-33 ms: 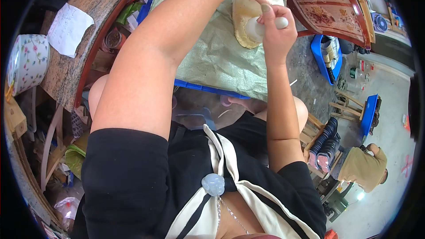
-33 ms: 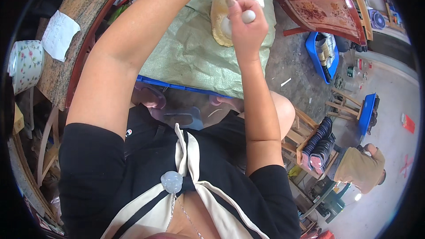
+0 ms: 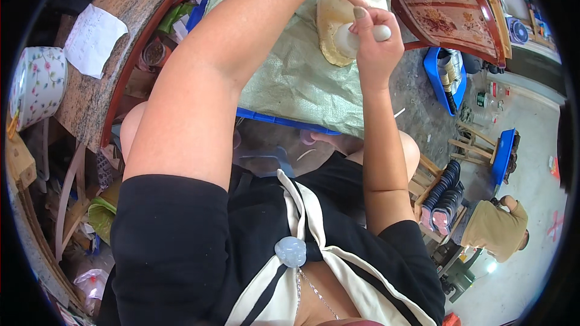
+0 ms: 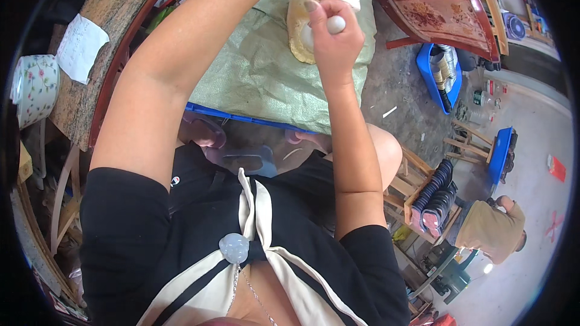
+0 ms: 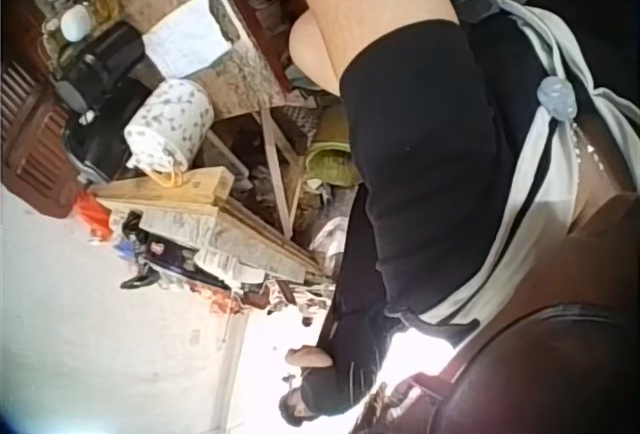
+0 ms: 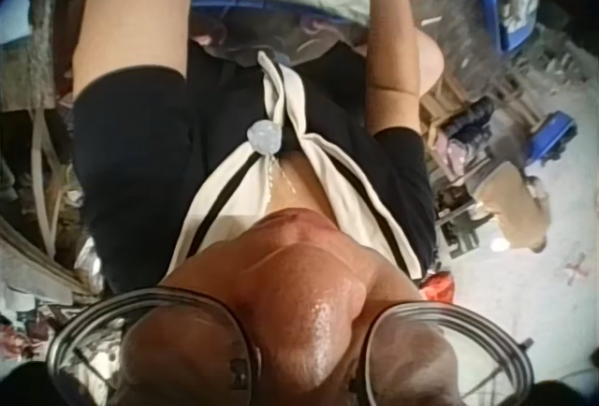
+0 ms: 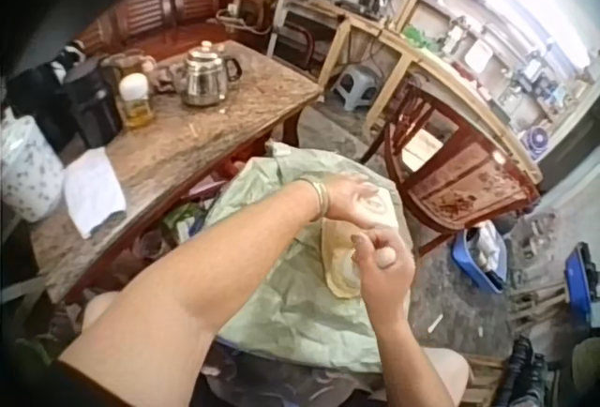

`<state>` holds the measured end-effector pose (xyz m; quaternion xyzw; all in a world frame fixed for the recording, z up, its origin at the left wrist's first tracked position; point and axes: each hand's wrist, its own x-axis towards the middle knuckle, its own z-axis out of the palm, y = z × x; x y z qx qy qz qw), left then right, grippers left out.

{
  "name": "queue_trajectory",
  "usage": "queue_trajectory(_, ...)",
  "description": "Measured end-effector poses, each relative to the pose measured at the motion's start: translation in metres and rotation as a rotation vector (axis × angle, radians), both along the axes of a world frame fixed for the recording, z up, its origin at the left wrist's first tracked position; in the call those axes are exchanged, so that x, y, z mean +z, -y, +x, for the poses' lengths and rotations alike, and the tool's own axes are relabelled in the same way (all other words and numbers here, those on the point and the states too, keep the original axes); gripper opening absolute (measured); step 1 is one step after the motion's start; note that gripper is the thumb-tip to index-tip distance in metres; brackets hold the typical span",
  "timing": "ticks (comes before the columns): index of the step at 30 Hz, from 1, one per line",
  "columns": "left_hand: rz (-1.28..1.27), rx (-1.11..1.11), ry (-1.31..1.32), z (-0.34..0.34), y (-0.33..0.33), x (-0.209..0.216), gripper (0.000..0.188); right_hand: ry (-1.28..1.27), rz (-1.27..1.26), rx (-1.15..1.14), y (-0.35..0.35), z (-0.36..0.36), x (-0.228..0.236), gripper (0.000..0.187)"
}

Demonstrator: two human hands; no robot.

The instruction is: The person sits on a low stool in a workshop and applies a yellow adhesive to light blue shoe insoles using a brush. They handle the insoles one by one, dipping the brush into a container and spreading the substance on the surface before stacking them.

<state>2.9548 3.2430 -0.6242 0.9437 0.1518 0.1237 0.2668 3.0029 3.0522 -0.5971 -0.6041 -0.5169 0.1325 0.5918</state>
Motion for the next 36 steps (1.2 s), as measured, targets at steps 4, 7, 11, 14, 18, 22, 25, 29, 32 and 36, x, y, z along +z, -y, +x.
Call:
queue_trajectory(4, 0.023, 0.015, 0.012, -0.002, 0.005, 0.002, 0.094, 0.037, 0.052, -0.021, 0.009, 0.001, -0.001, 0.017)
queue_trajectory(7, 0.027, 0.008, 0.012, 0.001, 0.003, 0.004, 0.094, 0.003, 0.080, -0.022, 0.011, 0.002, 0.003, 0.016)
queue_trajectory(11, 0.015, 0.009, 0.039, 0.000, 0.002, 0.000, 0.093, 0.017, 0.076, -0.003, 0.015, 0.000, 0.005, 0.016)
queue_trajectory(14, 0.015, 0.015, 0.045, 0.002, -0.001, -0.005, 0.093, 0.068, 0.104, -0.039, 0.018, -0.002, 0.007, 0.016)
queue_trajectory(18, -0.006, 0.002, 0.023, -0.002, 0.004, 0.002, 0.092, 0.184, 0.120, -0.057, 0.027, -0.005, 0.006, 0.016)
queue_trajectory(22, -0.017, -0.008, 0.002, -0.001, 0.003, 0.006, 0.094, 0.192, 0.167, -0.049, 0.033, -0.008, 0.007, 0.016)
queue_trajectory(25, -0.038, -0.001, -0.009, -0.002, 0.005, 0.007, 0.095, 0.171, 0.220, -0.033, 0.035, -0.007, 0.006, 0.015)
queue_trajectory(29, -0.059, -0.002, -0.006, -0.003, 0.005, 0.007, 0.095, 0.157, 0.245, -0.030, 0.036, -0.004, 0.005, 0.014)
queue_trajectory(32, -0.030, -0.028, -0.002, 0.000, 0.001, 0.005, 0.095, 0.176, 0.213, -0.051, 0.038, -0.003, 0.007, 0.014)
queue_trajectory(36, -0.047, -0.040, -0.008, 0.004, -0.004, 0.004, 0.095, -0.026, 0.228, -0.046, 0.033, -0.002, 0.016, 0.013)
